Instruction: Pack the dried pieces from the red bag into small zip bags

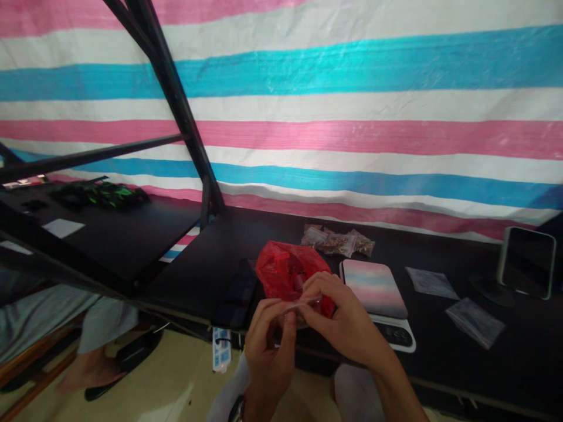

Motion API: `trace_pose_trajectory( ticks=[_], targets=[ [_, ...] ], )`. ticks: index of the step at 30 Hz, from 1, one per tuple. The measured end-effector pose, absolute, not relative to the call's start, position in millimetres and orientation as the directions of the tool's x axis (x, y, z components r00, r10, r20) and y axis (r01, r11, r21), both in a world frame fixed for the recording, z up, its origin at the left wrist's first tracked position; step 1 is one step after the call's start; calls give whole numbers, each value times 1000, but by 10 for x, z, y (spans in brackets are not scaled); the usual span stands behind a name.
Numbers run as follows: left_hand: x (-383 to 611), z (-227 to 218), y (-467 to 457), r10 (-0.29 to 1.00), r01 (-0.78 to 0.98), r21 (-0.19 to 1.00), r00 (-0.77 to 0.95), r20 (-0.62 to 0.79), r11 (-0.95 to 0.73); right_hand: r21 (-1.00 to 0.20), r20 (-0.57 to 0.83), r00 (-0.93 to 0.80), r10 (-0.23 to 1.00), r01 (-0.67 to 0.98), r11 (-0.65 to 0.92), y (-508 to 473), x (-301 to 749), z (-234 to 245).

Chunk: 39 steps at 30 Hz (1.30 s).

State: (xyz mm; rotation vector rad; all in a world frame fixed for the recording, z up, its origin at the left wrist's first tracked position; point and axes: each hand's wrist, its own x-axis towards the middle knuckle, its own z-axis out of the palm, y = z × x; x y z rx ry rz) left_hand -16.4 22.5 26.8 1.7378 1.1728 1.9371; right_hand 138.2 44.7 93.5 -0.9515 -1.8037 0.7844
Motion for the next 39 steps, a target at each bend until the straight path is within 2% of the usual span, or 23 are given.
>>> trace_pose_trajectory(
  ticks=[3,6,12,22,24,27,29,32,35,38,39],
  targets=[
    [-130,306,229,669,285,717,-260,697,-636,-818,457,-259,851,251,517,451,1400,957],
    [-90,323,252,649,311,707,-281,707,-635,-837,427,-276,861,240,492,431,1434,995],
    [-23,275,314,605,334,668,-284,744,-665,-843,334,-349,876,306,443,417,1486,1025],
    [31,249,325,634,358,666,-220,741,-654,-817,272,-349,897,408,407,388,1568,1007],
    [57,238,330,662,341,701,-244,709,-626,-824,330,-248,911,395,406,413,1617,1000],
    [91,222,327,657,310,728,-314,685,-611,-889,406,135,904,286,357,569,1739,979],
    [100,218,315,648,300,717,-307,697,-629,-924,379,339,861,186,333,762,1844,958],
    [94,212,289,662,292,709,-254,705,-642,-942,336,367,868,149,301,1084,1981,913],
    [72,195,276,698,297,740,-250,671,-604,-933,315,389,866,295,207,1208,2001,874],
    [28,182,296,734,285,790,-296,611,-543,-808,506,450,736,546,221,939,1819,910],
    [5,184,306,738,282,801,-313,597,-528,-754,574,370,730,587,295,777,1715,934]
  ],
)
